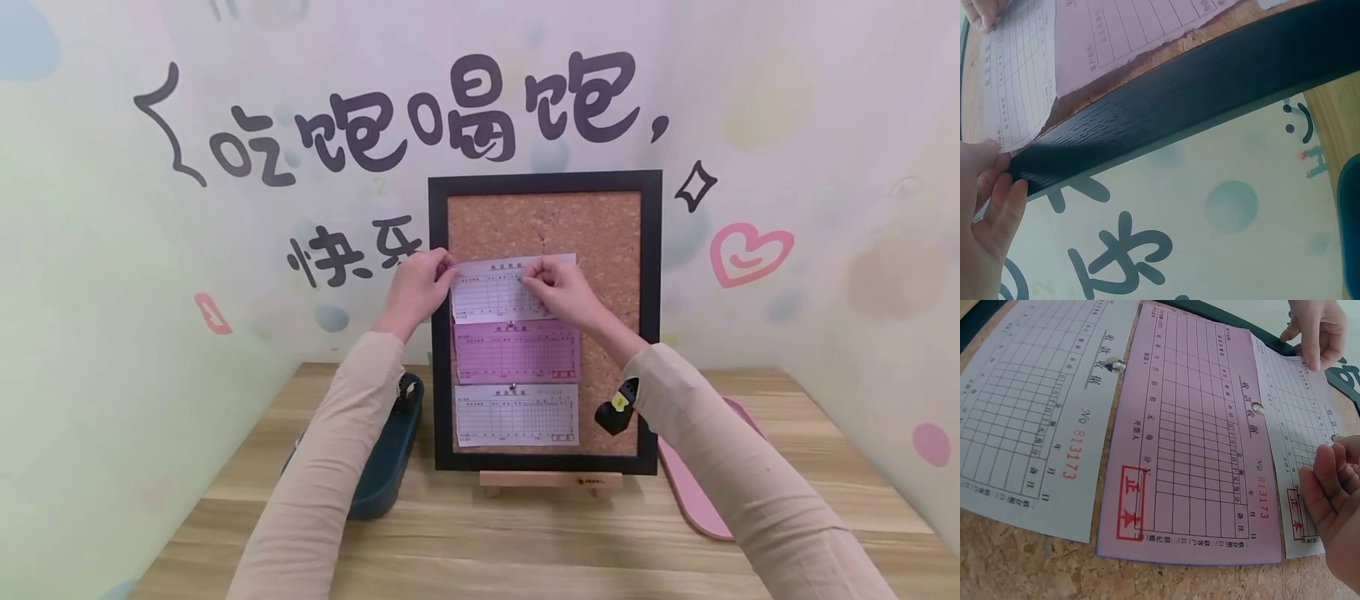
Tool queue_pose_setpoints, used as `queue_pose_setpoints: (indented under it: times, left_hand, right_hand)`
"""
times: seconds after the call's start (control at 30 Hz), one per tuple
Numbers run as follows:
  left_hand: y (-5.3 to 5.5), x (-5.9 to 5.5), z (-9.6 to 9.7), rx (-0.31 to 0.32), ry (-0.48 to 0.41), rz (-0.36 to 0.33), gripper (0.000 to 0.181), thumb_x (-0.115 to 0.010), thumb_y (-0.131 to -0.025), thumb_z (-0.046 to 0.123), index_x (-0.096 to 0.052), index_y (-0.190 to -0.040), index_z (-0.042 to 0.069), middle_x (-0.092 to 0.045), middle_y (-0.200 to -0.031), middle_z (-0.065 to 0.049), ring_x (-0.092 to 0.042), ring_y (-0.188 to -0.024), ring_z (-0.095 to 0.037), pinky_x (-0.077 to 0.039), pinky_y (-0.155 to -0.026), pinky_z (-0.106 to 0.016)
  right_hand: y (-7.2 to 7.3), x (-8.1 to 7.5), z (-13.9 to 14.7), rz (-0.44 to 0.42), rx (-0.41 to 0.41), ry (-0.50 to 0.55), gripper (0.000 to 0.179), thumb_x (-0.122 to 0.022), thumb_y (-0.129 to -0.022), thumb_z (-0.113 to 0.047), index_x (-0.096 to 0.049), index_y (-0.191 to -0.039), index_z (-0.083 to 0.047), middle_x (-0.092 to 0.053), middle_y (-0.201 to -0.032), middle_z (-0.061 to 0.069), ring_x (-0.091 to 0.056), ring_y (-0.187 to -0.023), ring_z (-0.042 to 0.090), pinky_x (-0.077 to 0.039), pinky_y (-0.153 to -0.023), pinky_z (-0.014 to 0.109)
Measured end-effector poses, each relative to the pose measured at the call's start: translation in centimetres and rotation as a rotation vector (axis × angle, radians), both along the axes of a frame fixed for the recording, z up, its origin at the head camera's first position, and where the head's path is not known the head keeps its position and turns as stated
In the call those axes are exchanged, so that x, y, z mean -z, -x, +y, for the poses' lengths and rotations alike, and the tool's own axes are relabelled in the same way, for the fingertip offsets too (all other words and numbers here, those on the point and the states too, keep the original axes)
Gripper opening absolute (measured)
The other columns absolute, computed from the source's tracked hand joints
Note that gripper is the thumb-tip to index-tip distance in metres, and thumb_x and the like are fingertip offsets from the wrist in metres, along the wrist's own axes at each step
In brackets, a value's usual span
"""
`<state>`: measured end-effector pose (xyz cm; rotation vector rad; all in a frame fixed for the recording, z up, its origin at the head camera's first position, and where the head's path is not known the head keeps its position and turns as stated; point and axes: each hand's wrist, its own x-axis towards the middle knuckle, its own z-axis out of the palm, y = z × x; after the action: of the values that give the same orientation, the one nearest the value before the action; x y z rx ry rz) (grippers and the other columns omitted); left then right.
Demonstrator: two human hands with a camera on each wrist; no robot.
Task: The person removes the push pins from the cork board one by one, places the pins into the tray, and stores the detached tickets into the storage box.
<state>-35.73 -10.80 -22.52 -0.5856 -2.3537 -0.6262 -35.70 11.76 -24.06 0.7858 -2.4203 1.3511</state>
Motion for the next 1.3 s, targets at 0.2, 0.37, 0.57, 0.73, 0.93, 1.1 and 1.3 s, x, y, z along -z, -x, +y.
queue_pose_setpoints:
  times: [0.2, 0.37, 0.57, 0.73, 0.93, 1.1, 1.3]
  left_hand:
    - [0.1, 0.4, -0.1, 0.009, -0.043, -0.026, 0.014, -0.058, -0.088, 0.013, -0.065, -0.091, 0.001, -0.065, -0.081, -0.01, -0.054, -0.07, -0.021, -0.044, -0.069, -0.033]
    - [-0.2, 0.2, -0.1, 0.019, -0.066, -0.003, 0.013, -0.059, -0.088, 0.013, -0.066, -0.09, 0.002, -0.065, -0.08, -0.01, -0.054, -0.071, -0.021, -0.043, -0.074, -0.035]
    - [-0.8, -0.3, -0.3, 0.043, -0.078, 0.059, 0.012, -0.059, -0.087, 0.01, -0.066, -0.088, 0.0, -0.064, -0.078, -0.011, -0.053, -0.069, -0.022, -0.042, -0.065, -0.033]
    - [-1.1, -0.7, -0.6, 0.052, -0.083, 0.113, 0.011, -0.059, -0.087, 0.009, -0.066, -0.086, -0.001, -0.065, -0.078, -0.013, -0.056, -0.07, -0.023, -0.044, -0.065, -0.034]
    - [-1.4, -0.9, -1.3, 0.048, -0.094, 0.105, 0.013, -0.058, -0.088, 0.009, -0.065, -0.087, -0.001, -0.065, -0.079, -0.013, -0.057, -0.07, -0.023, -0.044, -0.066, -0.033]
    - [-2.0, -0.8, -2.2, 0.038, -0.114, 0.075, 0.012, -0.058, -0.088, 0.009, -0.065, -0.088, -0.001, -0.065, -0.081, -0.014, -0.056, -0.069, -0.023, -0.044, -0.065, -0.033]
    - [-2.8, 0.0, -3.5, 0.03, -0.126, 0.055, 0.012, -0.059, -0.087, 0.009, -0.065, -0.089, -0.002, -0.066, -0.081, -0.014, -0.059, -0.071, -0.023, -0.048, -0.066, -0.033]
  right_hand:
    - [-0.4, 0.2, 0.4, 0.012, -0.018, -0.001, 0.012, -0.052, -0.092, -0.011, -0.054, -0.09, 0.001, -0.046, -0.059, 0.007, -0.044, -0.047, 0.012, -0.034, -0.043, 0.022]
    - [-1.8, -0.4, 0.6, -0.02, -0.015, -0.007, 0.013, -0.05, -0.093, -0.008, -0.053, -0.09, 0.004, -0.046, -0.059, 0.009, -0.042, -0.048, 0.011, -0.033, -0.044, 0.022]
    - [-0.9, 0.9, 1.6, -0.003, -0.011, -0.018, 0.013, -0.05, -0.093, -0.012, -0.052, -0.088, 0.001, -0.047, -0.06, 0.007, -0.043, -0.05, 0.012, -0.034, -0.046, 0.023]
    - [-1.2, 1.2, 2.1, -0.022, -0.019, -0.02, 0.014, -0.05, -0.093, -0.013, -0.052, -0.091, 0.001, -0.047, -0.062, 0.007, -0.044, -0.052, 0.014, -0.036, -0.047, 0.024]
    - [-2.8, 0.6, 2.5, -0.064, -0.019, -0.021, 0.015, -0.049, -0.093, -0.008, -0.053, -0.094, 0.006, -0.047, -0.064, 0.01, -0.044, -0.053, 0.016, -0.035, -0.048, 0.023]
    - [-5.1, -0.3, 2.6, -0.058, -0.004, -0.047, 0.015, -0.047, -0.092, -0.004, -0.052, -0.094, 0.01, -0.047, -0.063, 0.015, -0.044, -0.052, 0.016, -0.035, -0.047, 0.022]
    - [-5.9, 0.2, 3.4, -0.068, 0.018, -0.069, 0.015, -0.048, -0.092, -0.004, -0.052, -0.095, 0.01, -0.047, -0.062, 0.013, -0.042, -0.051, 0.015, -0.035, -0.047, 0.022]
